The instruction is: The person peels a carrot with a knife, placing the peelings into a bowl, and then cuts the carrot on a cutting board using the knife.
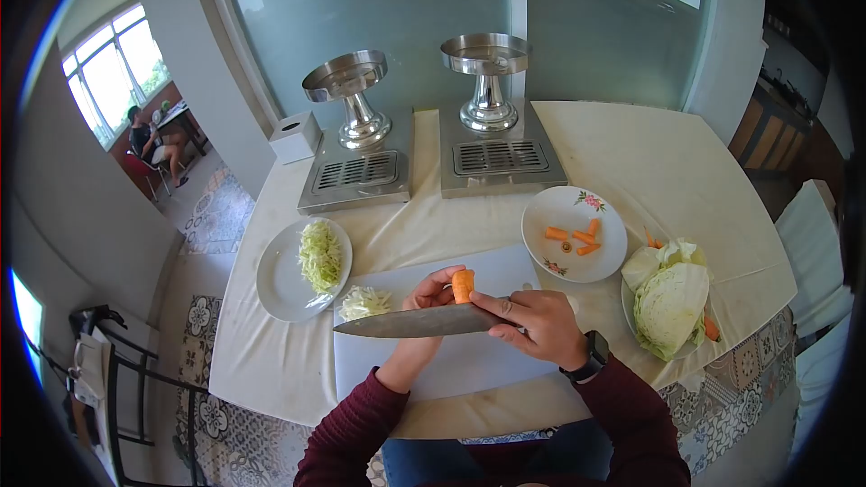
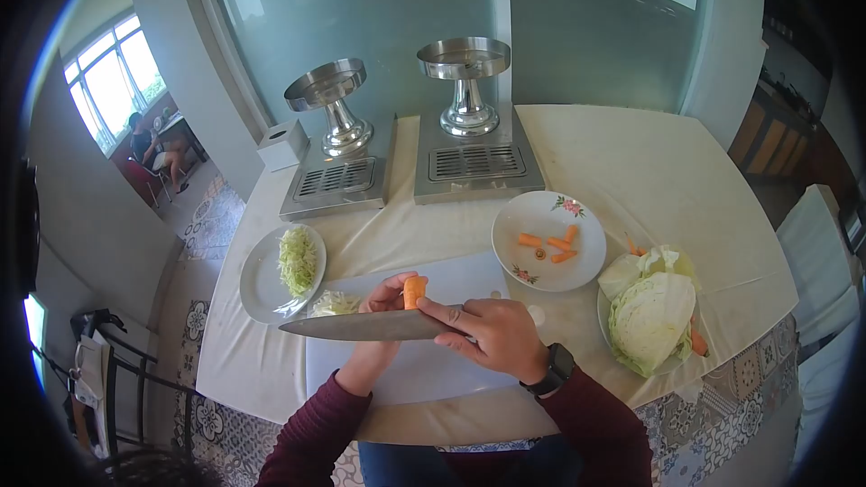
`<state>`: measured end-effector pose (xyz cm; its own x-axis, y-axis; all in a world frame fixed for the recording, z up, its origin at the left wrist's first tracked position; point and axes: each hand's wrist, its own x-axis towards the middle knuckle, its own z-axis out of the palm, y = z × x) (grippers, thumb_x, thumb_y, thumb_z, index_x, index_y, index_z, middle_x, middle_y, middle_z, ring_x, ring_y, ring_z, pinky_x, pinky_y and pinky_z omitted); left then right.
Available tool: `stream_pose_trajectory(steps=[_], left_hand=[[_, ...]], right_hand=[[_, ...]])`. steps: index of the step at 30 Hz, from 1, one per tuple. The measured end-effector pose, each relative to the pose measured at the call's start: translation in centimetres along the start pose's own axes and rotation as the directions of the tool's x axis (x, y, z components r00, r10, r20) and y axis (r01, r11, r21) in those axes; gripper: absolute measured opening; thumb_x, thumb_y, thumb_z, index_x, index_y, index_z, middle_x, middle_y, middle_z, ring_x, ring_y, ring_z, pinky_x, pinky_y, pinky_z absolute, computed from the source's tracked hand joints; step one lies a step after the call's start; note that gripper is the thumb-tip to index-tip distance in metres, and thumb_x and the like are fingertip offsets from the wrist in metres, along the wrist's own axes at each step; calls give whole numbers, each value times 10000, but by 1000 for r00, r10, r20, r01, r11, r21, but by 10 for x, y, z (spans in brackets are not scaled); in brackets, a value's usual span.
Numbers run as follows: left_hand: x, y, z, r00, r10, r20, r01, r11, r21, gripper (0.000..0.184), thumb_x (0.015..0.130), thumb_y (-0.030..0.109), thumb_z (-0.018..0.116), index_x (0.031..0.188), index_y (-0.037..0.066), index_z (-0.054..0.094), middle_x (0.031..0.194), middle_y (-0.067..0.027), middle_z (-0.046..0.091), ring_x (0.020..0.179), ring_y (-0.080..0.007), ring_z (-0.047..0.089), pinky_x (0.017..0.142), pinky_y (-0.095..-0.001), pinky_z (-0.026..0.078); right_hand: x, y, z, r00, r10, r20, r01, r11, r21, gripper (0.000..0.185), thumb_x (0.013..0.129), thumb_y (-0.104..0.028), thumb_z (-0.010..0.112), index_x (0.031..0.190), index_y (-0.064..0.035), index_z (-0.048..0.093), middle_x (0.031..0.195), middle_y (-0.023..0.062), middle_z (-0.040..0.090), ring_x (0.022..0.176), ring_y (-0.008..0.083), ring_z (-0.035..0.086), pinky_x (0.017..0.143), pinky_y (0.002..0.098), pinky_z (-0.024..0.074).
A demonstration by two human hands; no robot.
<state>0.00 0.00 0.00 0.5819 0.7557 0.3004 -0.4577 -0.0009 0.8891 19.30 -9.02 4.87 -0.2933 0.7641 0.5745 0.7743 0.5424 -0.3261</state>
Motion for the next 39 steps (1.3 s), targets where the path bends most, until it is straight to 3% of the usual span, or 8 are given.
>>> stream_pose_trajectory(steps=[2,5,11,17,23,26,29,39], left_hand=[[0,-1,3,999,42,-16,-43,996,-72,575,944,358,613,1345,-18,445,1320,-134,538,1158,-210,578,979,-339,486],[-1,3,6,997,30,-71,-30,1000,-7,646,897,454,650,1335,18,461,1335,-133,531,1144,-201,583,952,-334,494],[-5,9,13,992,59,-111,-50,995,89,511,906,232,685,1315,8,475,1319,-126,543,1140,-194,583,965,-328,488],[-5,13,13,991,59,-119,-34,980,198,465,866,23,675,1296,8,498,1290,-125,566,1129,-188,588,956,-325,492],[-6,9,12,992,76,-102,-51,971,232,453,866,-3,658,1291,12,502,1280,-124,574,1121,-187,593,956,-324,491],[-4,13,17,988,105,-114,-82,978,193,444,865,-21,650,1284,-12,506,1189,-102,621,1047,-159,623,914,-291,510],[-4,12,16,989,96,-111,-82,989,127,439,869,-9,653,1284,-13,507,1190,-105,625,1042,-158,626,910,-289,511],[-6,14,15,990,86,-108,-63,977,205,471,834,-43,659,1281,-8,514,1205,-100,619,1040,-151,625,903,-283,511]], right_hand=[[0,0,1,1000,8,2,-8,1000,5,503,904,-435,584,1348,-199,566,570,34,468,494,206,496,498,337,415],[0,-3,1,998,45,35,-45,999,14,495,909,-424,584,1347,-195,565,568,42,478,492,215,499,500,347,417],[-1,-3,4,996,69,61,-74,993,93,485,919,-396,583,1349,-173,560,600,59,552,516,231,539,524,347,440],[0,0,7,997,65,42,-70,989,127,440,936,-380,567,1320,-166,589,590,58,544,510,231,536,520,343,439],[0,0,5,999,39,12,-40,996,78,427,928,-380,578,1299,-170,608,560,49,495,484,218,505,493,346,414],[-1,1,7,999,33,-3,-32,995,92,442,917,-393,587,1301,-175,606,566,45,498,488,219,507,497,344,415],[-2,4,8,1000,14,15,-15,998,66,513,901,-416,588,1376,-231,530,572,21,502,494,209,513,503,342,429],[-2,2,8,999,32,18,-34,995,90,533,916,-411,570,1399,-196,497,619,42,553,529,225,546,519,345,439]])
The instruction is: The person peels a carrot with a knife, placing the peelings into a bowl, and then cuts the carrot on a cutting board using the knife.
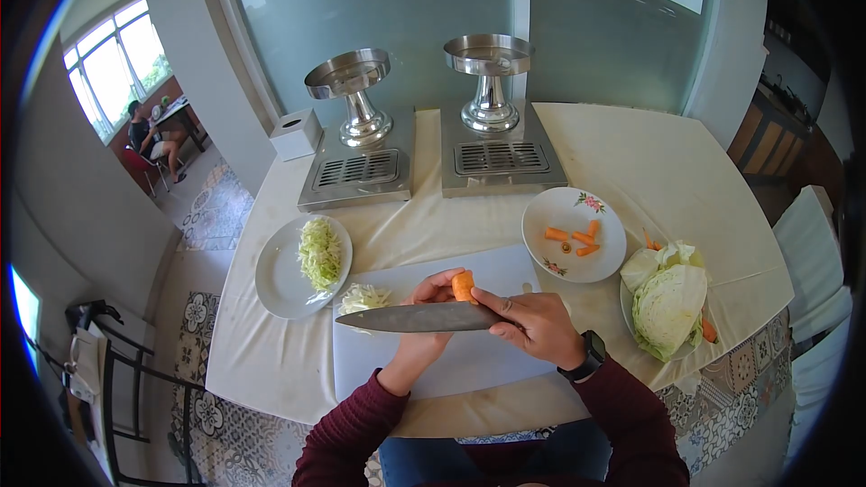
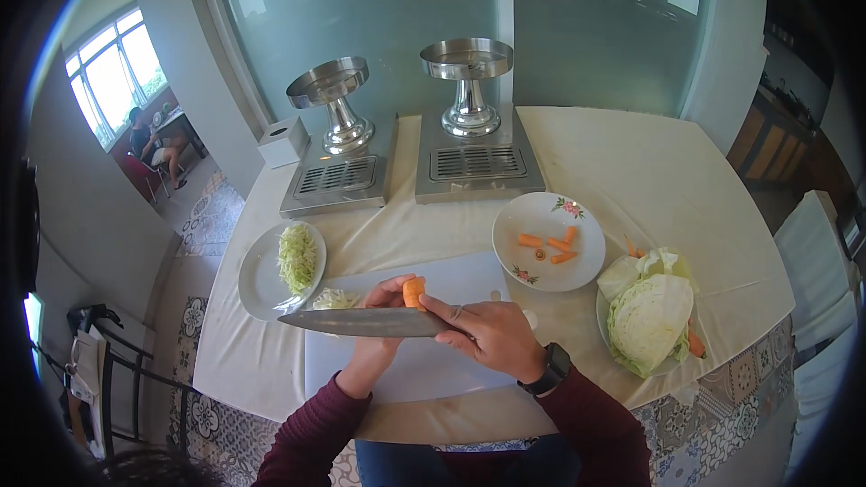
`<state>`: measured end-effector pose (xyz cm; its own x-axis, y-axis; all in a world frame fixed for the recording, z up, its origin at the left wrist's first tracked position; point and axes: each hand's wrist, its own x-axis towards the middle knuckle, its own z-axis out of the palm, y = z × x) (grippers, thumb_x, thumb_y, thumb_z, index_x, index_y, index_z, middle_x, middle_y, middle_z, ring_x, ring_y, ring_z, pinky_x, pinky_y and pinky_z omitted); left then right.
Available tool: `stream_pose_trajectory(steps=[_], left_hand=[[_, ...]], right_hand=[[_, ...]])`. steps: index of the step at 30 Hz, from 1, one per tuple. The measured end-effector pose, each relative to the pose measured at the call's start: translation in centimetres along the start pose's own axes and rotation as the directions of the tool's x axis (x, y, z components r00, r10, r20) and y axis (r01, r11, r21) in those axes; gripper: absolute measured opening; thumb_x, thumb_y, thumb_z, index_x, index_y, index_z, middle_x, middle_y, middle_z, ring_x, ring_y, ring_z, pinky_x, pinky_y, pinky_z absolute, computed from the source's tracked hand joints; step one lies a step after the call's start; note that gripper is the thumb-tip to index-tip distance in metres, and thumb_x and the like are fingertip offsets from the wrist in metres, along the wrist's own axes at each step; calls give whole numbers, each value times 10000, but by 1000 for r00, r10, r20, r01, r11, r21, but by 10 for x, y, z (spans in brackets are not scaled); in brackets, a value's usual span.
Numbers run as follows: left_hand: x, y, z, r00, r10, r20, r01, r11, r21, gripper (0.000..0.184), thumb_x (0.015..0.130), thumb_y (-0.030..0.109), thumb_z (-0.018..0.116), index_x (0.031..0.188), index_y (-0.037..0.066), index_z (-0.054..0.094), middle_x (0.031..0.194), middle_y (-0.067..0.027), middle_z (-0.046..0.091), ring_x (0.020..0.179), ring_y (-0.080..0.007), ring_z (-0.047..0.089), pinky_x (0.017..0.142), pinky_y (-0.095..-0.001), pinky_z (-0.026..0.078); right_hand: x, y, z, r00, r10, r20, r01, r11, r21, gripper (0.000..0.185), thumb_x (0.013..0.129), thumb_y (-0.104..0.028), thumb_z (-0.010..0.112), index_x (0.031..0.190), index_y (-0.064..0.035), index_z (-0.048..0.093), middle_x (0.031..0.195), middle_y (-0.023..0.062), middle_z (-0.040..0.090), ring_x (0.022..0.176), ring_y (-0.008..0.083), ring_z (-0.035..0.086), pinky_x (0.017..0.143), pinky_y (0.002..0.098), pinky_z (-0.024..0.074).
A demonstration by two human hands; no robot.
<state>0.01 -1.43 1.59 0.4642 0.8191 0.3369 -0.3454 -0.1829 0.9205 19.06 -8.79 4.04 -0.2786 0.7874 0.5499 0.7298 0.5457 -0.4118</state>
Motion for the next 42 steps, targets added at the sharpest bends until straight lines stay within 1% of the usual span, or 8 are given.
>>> stream_pose_trajectory(steps=[5,8,26,29,32,35,38,42], left_hand=[[-1,-4,-1,1000,10,3,-11,999,37,518,790,-85,661,1281,0,516,1201,-95,619,1037,-151,622,909,-282,505],[0,-3,-1,1000,4,6,-4,1000,28,515,795,-82,657,1283,-2,514,1200,-97,620,1032,-152,624,907,-283,507],[-2,3,0,998,28,57,-30,999,33,535,785,-93,672,1285,5,507,1180,-77,612,1050,-148,610,900,-285,515],[-3,0,-6,995,-18,101,13,999,43,531,822,23,724,1296,14,485,1261,-113,571,1103,-179,587,902,-310,527],[-1,0,-5,993,33,112,-39,998,56,530,822,33,729,1293,13,487,1265,-111,570,1114,-179,582,895,-308,532],[-2,5,-1,998,19,66,-21,999,31,526,795,-87,669,1288,2,507,1187,-81,612,1052,-146,608,897,-282,514],[-3,1,0,999,-7,53,8,1000,-12,512,813,-48,698,1286,-3,507,1206,-84,609,1055,-148,608,896,-285,517],[-4,3,2,998,-3,60,5,1000,-24,508,821,-24,716,1283,-4,505,1205,-82,606,1058,-154,606,898,-290,520]], right_hand=[[0,-1,-4,999,38,35,-39,999,29,490,938,-397,550,1384,-196,516,628,43,567,542,226,561,519,342,442],[3,-5,-9,997,55,52,-59,995,81,495,957,-412,525,1351,-113,549,617,77,561,534,247,549,548,347,443],[2,0,-8,997,50,63,-59,987,149,505,958,-438,520,1353,-123,548,617,85,561,532,250,554,545,347,445],[1,-3,-7,995,96,38,-101,986,133,534,962,-450,509,1378,-115,520,614,94,561,524,256,547,544,350,442],[2,-3,-9,995,80,66,-87,989,120,556,965,-459,499,1397,-109,497,604,98,551,519,259,537,541,354,435],[1,0,-5,997,64,48,-71,985,155,544,969,-458,492,1385,-109,512,592,94,536,514,257,528,534,356,427],[1,-2,-8,993,85,87,-93,991,98,510,959,-410,517,1421,-199,469,656,72,594,568,263,578,542,358,450],[0,1,-9,990,83,112,-91,994,67,507,958,-408,519,1418,-200,471,645,69,583,564,262,575,537,354,449]])
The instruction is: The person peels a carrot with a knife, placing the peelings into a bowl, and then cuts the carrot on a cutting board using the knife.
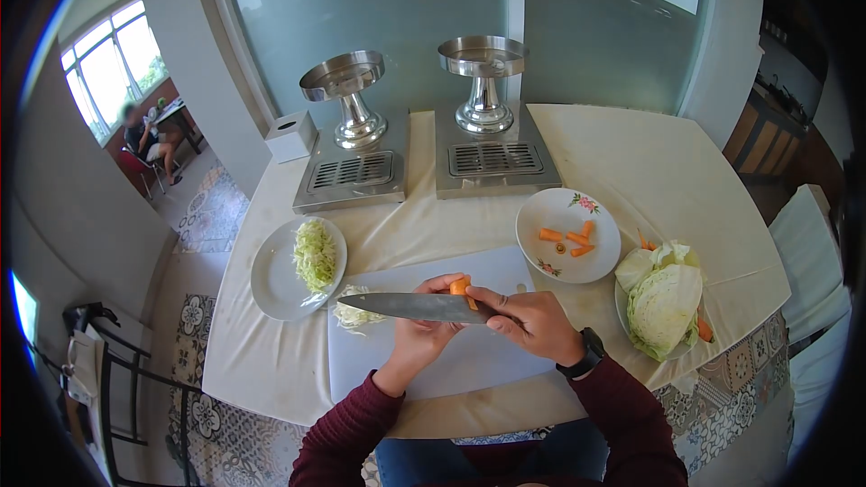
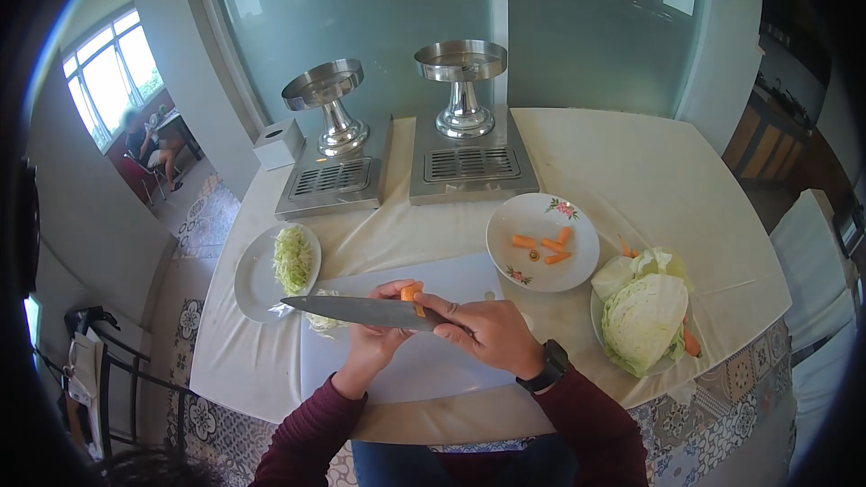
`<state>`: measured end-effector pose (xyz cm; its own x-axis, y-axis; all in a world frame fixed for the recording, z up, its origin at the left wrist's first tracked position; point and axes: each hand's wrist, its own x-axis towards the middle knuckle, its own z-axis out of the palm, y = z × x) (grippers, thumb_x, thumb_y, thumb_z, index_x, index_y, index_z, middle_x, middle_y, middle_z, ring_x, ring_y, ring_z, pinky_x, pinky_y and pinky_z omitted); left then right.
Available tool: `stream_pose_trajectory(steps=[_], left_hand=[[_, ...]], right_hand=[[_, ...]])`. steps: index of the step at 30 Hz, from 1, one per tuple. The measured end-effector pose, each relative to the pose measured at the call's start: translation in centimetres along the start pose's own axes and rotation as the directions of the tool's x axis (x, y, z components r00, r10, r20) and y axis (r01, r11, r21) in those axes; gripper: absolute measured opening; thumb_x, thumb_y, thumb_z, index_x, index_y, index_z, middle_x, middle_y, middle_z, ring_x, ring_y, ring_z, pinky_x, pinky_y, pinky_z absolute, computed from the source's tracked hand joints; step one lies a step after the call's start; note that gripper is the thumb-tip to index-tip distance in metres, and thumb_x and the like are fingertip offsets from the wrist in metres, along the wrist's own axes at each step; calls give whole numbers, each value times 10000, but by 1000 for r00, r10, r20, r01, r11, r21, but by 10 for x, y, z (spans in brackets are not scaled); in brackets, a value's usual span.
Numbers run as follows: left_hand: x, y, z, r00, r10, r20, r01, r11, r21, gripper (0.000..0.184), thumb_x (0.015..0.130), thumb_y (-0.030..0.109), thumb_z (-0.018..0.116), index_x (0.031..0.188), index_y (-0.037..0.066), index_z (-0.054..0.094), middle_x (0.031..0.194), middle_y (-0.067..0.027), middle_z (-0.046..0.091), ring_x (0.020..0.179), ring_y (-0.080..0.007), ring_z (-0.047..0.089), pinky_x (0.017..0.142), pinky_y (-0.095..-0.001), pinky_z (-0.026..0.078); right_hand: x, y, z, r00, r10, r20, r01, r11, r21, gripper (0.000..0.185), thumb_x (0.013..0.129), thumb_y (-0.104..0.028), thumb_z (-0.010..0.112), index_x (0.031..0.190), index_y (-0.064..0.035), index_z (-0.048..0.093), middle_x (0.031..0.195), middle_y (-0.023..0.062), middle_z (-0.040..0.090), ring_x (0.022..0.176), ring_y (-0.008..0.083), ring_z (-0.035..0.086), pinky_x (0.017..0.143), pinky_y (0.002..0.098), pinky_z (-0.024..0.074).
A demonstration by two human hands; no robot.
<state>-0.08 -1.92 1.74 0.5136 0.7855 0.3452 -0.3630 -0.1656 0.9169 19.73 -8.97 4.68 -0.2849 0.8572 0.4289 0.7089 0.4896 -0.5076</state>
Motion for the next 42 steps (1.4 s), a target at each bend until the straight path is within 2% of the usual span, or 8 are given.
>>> stream_pose_trajectory(steps=[5,11,17,20,23,29,38,42], left_hand=[[-1,0,-1,1000,-27,16,27,999,-33,514,820,-40,708,1286,-3,496,1205,-73,591,1074,-149,593,898,-289,522],[-1,-4,-6,996,31,82,-34,999,32,532,848,-41,677,1324,29,450,1234,-66,558,1093,-162,583,886,-316,549],[-1,4,0,1000,-17,24,18,999,-36,523,811,-53,714,1287,-6,503,1209,-78,578,1085,-149,582,910,-289,517],[1,1,0,996,78,52,-78,997,-9,541,801,-54,728,1292,-8,507,1234,-83,567,1106,-156,575,930,-291,507],[2,2,-1,993,90,78,-90,996,-6,556,795,-54,735,1299,-6,507,1254,-84,557,1122,-160,568,943,-293,500],[-1,2,0,996,38,75,-31,995,-100,549,807,-50,726,1304,-3,497,1249,-76,558,1122,-159,569,941,-291,501],[0,1,0,997,27,71,-20,995,-96,544,803,-58,727,1297,-8,505,1249,-84,557,1128,-160,566,955,-302,493],[2,-5,-1,989,112,93,-108,993,-49,541,798,-57,732,1290,-14,513,1252,-93,558,1141,-173,560,977,-309,477]], right_hand=[[1,-3,0,1000,1,-25,-1,1000,-9,537,949,-407,534,1434,-192,450,657,72,586,565,266,575,538,351,451],[1,-2,2,999,1,-36,0,1000,13,558,946,-406,539,1449,-190,428,669,78,590,569,272,571,541,351,446],[1,-2,3,1000,-1,-22,1,1000,10,533,961,-397,522,1441,-181,439,639,68,561,553,260,554,539,352,438],[0,2,4,999,-10,-36,10,1000,-10,527,961,-394,522,1438,-185,445,632,65,558,549,255,554,533,352,435],[0,2,4,999,-13,-40,14,1000,13,533,955,-394,530,1438,-187,446,640,68,572,549,256,560,528,351,436],[1,-4,2,998,-2,-69,-2,999,-53,560,944,-392,542,1451,-186,425,673,71,606,558,264,569,526,347,442],[2,-3,2,998,3,-55,-4,1000,-17,537,948,-390,540,1434,-179,453,644,76,587,545,269,554,529,348,437],[1,0,2,998,-6,-66,2,999,-53,524,949,-396,537,1424,-184,470,627,74,572,538,263,547,521,347,432]])
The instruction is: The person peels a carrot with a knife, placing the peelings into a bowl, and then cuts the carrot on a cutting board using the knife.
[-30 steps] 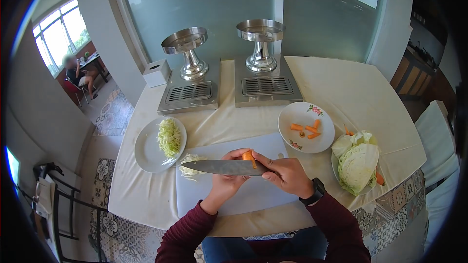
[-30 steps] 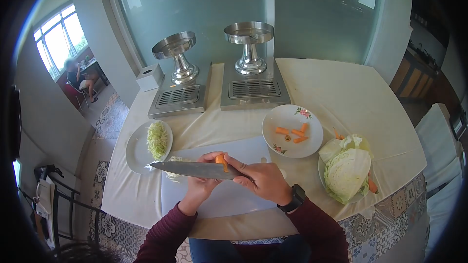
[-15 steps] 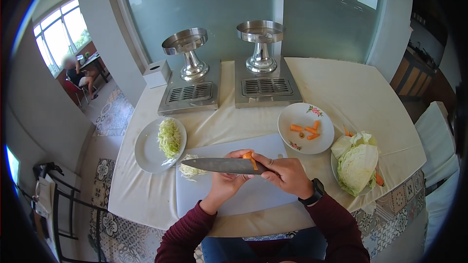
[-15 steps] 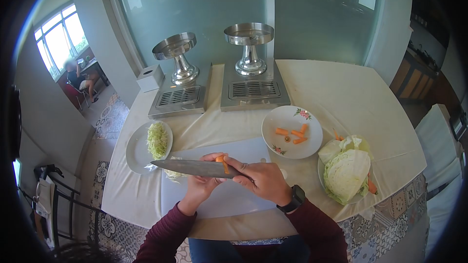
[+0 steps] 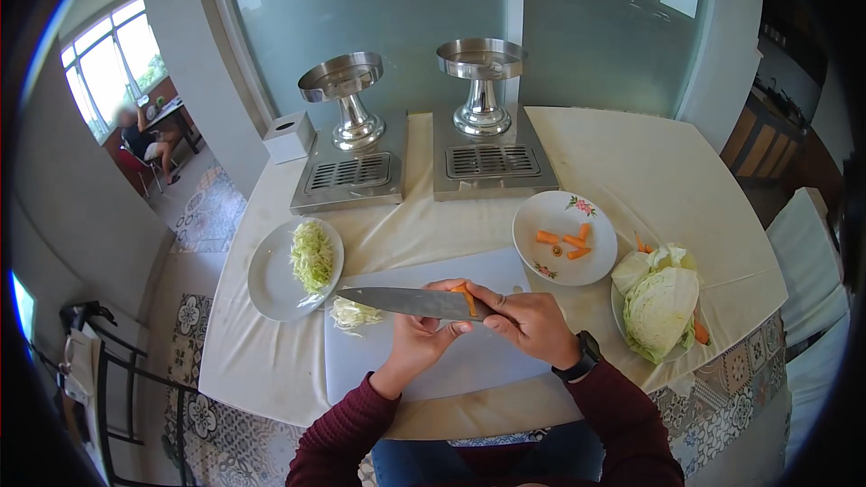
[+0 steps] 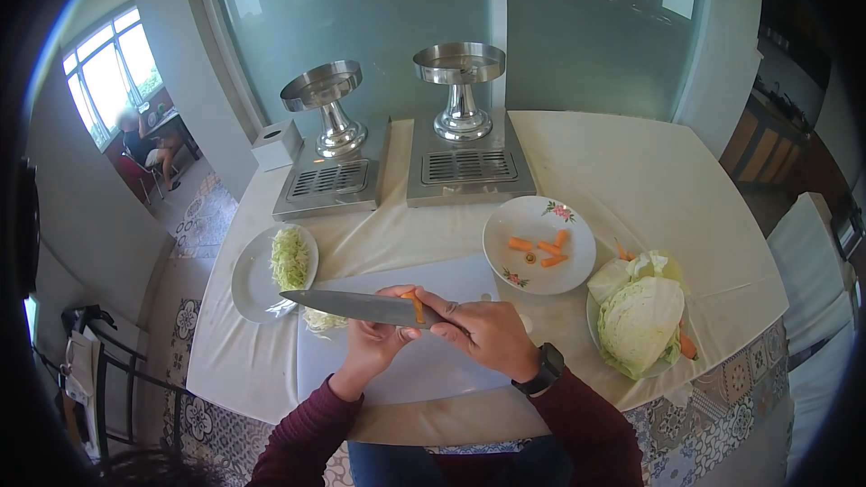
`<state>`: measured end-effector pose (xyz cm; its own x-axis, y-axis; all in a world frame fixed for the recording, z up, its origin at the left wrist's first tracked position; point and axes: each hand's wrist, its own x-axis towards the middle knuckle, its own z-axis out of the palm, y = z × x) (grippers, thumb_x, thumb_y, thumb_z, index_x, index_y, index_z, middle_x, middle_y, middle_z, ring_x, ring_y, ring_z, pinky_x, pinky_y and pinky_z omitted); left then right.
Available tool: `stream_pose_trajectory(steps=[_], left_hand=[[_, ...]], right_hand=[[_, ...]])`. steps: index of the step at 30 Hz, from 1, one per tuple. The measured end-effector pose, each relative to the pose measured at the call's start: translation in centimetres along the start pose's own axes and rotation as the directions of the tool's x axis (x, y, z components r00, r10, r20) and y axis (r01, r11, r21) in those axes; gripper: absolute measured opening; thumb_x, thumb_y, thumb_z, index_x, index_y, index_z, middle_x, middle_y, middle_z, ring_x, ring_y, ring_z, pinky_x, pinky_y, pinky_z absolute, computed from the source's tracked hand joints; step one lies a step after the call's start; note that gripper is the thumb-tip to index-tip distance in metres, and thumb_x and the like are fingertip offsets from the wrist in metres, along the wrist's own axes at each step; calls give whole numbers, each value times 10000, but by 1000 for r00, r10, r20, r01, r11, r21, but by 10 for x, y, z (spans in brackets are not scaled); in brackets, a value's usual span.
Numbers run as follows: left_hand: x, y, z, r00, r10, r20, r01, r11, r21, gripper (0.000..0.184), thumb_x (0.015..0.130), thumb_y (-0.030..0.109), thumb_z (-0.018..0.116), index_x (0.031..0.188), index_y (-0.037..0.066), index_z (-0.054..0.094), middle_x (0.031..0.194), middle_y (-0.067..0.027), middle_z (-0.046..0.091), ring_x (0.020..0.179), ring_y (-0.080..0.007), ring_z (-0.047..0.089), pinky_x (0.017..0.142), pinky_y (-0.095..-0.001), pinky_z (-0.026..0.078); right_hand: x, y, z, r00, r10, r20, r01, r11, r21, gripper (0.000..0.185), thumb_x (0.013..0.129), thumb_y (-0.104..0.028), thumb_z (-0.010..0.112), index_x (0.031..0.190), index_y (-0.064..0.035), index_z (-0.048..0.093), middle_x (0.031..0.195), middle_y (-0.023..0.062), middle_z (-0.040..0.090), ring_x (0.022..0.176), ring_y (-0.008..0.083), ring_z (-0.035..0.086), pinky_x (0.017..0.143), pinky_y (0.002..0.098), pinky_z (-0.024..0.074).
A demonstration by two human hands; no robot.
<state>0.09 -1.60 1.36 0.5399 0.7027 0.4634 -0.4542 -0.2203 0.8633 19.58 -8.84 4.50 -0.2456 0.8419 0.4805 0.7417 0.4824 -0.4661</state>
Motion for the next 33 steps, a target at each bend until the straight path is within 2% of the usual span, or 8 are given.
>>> stream_pose_trajectory(steps=[5,11,17,23,26,29,33], left_hand=[[-2,4,2,998,-62,-21,61,997,-52,540,797,-45,739,1287,-21,514,1253,-97,558,1143,-181,560,981,-313,470],[-1,2,1,999,-50,-14,50,998,-29,534,801,-43,737,1286,-15,517,1256,-101,555,1134,-178,565,963,-318,480],[-1,1,4,997,-75,-29,74,997,-20,555,789,14,774,1279,-34,516,1144,-76,611,1045,-155,597,940,-322,488],[-2,-1,4,999,-54,0,54,998,-22,527,803,1,758,1273,-26,522,1189,-86,602,1082,-167,590,975,-338,470],[-2,0,4,998,-69,1,69,998,-9,565,793,29,775,1290,-28,513,1157,-75,610,1083,-171,591,973,-343,478],[-1,-3,2,995,-96,-3,95,994,-53,553,807,15,757,1298,-32,507,1199,-84,603,1118,-184,584,998,-353,468],[-1,-9,0,991,-130,-25,128,990,-51,548,812,-33,728,1308,-43,496,1243,-107,585,1143,-197,580,1005,-351,474]], right_hand=[[1,-3,-2,1000,-1,-4,1,1000,9,546,942,-403,541,1436,-188,450,641,74,579,535,266,545,515,348,430],[1,-1,1,1000,-5,-24,6,999,35,547,944,-402,538,1444,-202,439,652,71,589,540,261,550,519,353,435],[1,0,0,999,-4,-32,3,999,-39,499,962,-411,509,1415,-205,482,607,56,541,533,236,543,510,346,427],[1,2,2,998,-22,-66,18,998,-61,479,964,-414,503,1401,-217,503,580,48,496,519,214,520,501,342,414],[1,-1,-1,998,6,-61,-10,999,-52,459,958,-397,525,1379,-215,530,601,49,524,530,207,533,509,334,422],[1,-1,2,994,48,-98,-38,994,102,441,945,-374,558,1348,-195,564,622,59,554,543,212,551,521,335,434],[2,-3,2,988,138,-65,-130,985,111,439,943,-350,577,1332,-147,575,665,76,604,560,232,571,545,327,453]])
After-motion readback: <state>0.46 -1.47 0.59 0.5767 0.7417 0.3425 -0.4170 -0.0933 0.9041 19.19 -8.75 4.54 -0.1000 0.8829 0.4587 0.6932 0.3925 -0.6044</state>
